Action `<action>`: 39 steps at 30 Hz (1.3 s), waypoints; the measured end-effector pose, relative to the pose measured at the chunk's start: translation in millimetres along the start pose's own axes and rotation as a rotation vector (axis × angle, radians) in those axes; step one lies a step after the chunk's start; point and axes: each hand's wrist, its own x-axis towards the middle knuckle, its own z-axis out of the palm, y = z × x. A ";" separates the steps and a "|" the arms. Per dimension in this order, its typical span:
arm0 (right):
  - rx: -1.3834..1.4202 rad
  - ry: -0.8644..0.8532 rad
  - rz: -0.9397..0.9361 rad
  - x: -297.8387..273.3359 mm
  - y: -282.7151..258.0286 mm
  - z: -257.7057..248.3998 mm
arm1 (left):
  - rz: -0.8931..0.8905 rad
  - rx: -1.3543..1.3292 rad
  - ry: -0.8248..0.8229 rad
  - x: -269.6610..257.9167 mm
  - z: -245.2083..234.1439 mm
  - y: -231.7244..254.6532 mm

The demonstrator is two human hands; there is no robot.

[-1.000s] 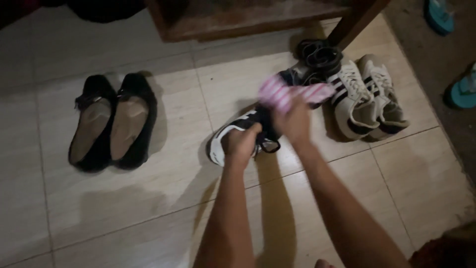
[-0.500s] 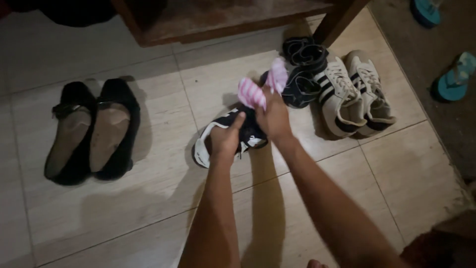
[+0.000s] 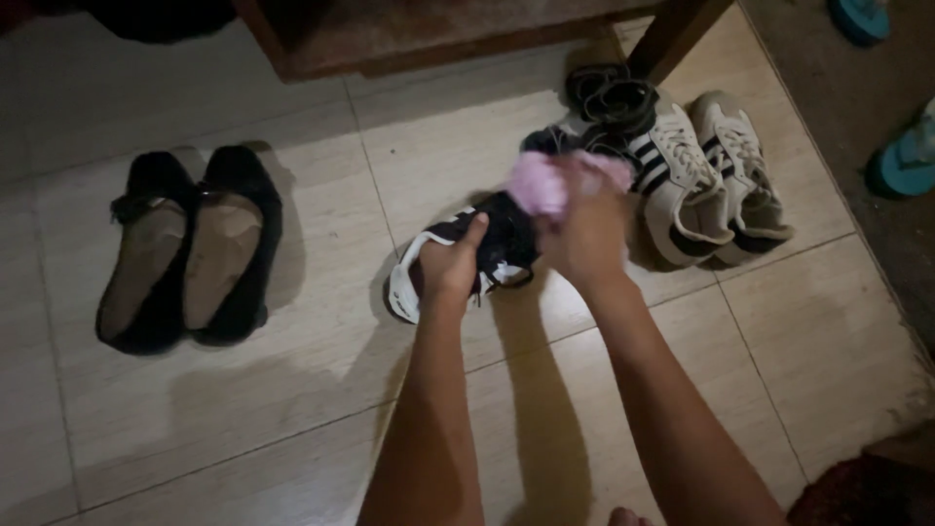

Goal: The recorder is cleaning various pairs of shoes by wiping them with a cloth.

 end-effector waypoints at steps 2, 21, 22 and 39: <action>0.040 -0.016 -0.100 6.0 9.6 27.9 | -0.010 -0.012 -0.002 5.8 4.6 -11.0; -0.136 -0.055 0.182 -21.2 -14.3 8.3 | 0.034 0.016 0.026 8.3 3.9 -17.1; -0.139 -0.054 0.181 -23.4 0.0 19.3 | 0.035 0.013 0.024 4.7 4.1 -11.2; -0.116 -0.215 0.260 -16.9 0.2 27.9 | 0.022 0.088 0.044 1.3 2.6 -5.2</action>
